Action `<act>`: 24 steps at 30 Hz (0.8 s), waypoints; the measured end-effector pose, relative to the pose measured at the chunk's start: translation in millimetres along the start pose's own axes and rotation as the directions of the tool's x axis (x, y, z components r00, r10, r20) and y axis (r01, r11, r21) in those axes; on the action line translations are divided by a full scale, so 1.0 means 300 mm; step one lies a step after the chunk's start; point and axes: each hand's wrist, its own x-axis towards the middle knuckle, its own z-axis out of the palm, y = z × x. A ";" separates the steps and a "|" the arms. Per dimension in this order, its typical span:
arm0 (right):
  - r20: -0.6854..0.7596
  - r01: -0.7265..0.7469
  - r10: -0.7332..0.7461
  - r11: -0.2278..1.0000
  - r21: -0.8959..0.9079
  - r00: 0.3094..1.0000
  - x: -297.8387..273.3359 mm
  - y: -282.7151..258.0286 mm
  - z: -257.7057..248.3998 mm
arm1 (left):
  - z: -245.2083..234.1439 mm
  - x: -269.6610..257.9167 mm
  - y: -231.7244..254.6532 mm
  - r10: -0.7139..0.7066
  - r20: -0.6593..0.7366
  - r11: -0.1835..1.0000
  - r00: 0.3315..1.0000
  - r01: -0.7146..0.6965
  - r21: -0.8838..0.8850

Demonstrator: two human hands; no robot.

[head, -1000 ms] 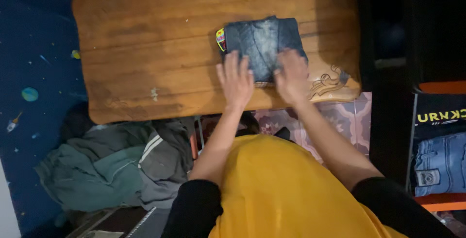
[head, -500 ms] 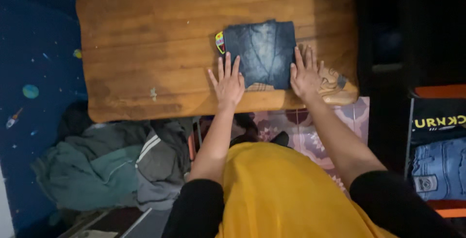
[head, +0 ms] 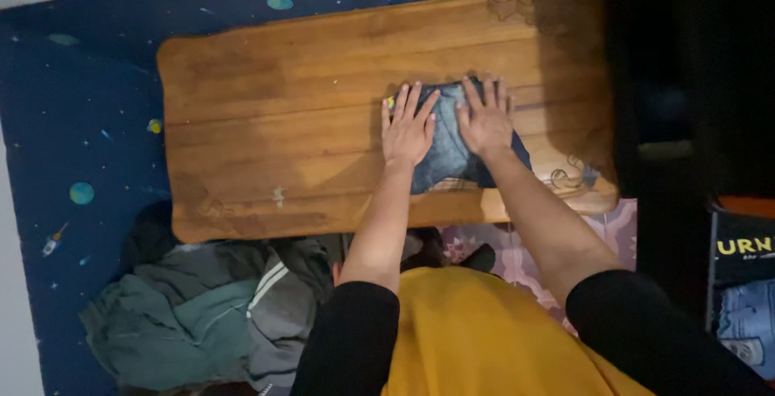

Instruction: The person folds a pair of denim jeans on a wooden table and places them inside a drawer, then folds a pair of grey pants and puts them in the same drawer.

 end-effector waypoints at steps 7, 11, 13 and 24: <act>-0.062 -0.010 0.016 0.996 0.092 0.998 0.023 0.058 0.079 | 0.052 0.027 -0.047 0.035 -0.040 0.998 0.999 -0.036 -0.042; -0.074 0.005 0.004 0.991 0.130 0.997 0.006 0.074 0.062 | 0.046 0.004 -0.051 0.026 -0.115 1.000 0.993 -0.027 -0.006; -0.039 -0.046 0.060 0.954 0.295 0.997 -0.033 0.099 0.037 | 0.036 -0.052 -0.073 -0.148 -0.130 0.975 0.980 0.123 -0.185; 0.504 -0.547 0.226 0.468 0.694 0.833 -0.223 0.200 -0.102 | 0.174 -0.285 -0.196 -0.330 0.153 0.415 0.931 0.289 -0.863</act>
